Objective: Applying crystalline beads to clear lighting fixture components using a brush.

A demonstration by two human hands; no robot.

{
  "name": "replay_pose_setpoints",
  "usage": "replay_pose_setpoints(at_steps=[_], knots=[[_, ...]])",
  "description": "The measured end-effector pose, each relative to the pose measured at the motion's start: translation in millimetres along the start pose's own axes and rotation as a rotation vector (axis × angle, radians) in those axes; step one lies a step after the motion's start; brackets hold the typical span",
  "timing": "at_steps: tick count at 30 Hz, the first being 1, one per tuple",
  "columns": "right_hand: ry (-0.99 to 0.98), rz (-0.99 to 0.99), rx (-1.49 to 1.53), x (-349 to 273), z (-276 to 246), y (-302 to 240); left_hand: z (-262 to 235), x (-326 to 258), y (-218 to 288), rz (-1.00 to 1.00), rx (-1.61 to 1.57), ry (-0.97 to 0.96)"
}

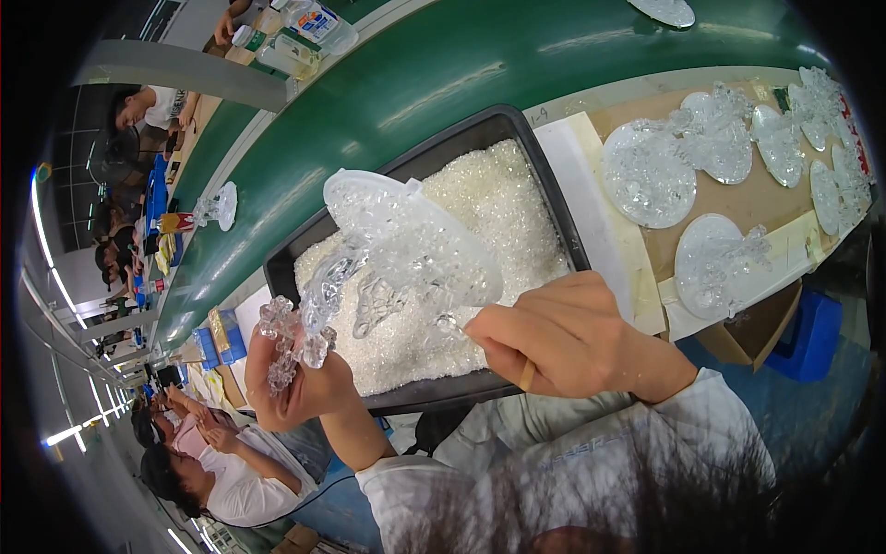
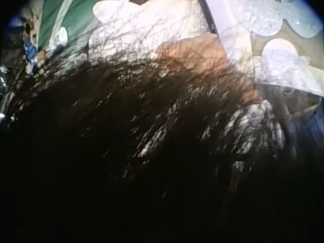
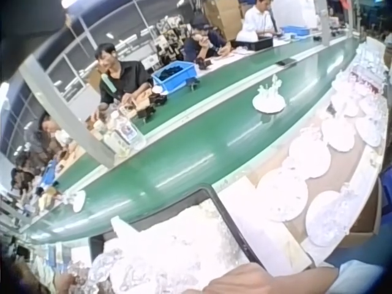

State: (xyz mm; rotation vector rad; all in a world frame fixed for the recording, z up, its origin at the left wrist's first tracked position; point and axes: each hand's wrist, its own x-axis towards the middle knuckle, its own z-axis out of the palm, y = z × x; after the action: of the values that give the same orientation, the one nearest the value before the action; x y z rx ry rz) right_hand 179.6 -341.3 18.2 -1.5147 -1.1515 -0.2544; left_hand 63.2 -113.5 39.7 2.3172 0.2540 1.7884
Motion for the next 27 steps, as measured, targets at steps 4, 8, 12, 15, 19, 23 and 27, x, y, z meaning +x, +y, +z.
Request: replay_pose_setpoints(at_steps=[4,8,12,15,19,23,27], knots=[[0.056,-0.007,-0.033,-0.2,-1.2,2.2,4.5,0.0,2.9,0.001,-0.083,-0.009],[0.076,-0.048,-0.032,-2.1,0.2,3.5,3.3,-1.2,0.9,0.014,-0.015,-0.029],[0.093,-0.029,-0.057,-0.1,1.9,1.0,-1.4,0.9,0.1,0.032,-0.027,-0.038],[0.05,0.015,-0.025,1.3,1.0,-1.0,-2.2,3.4,0.6,0.071,-0.051,-0.077],[0.048,-0.018,-0.038,-0.6,1.4,2.5,-1.5,3.3,0.8,0.124,-0.095,-0.073],[0.048,-0.002,-0.016,0.0,-0.5,2.0,-2.4,4.5,-0.9,0.17,-0.096,-0.122],[0.087,0.028,0.027,2.3,3.4,-1.9,-2.8,5.9,-1.2,0.191,-0.109,-0.125]])
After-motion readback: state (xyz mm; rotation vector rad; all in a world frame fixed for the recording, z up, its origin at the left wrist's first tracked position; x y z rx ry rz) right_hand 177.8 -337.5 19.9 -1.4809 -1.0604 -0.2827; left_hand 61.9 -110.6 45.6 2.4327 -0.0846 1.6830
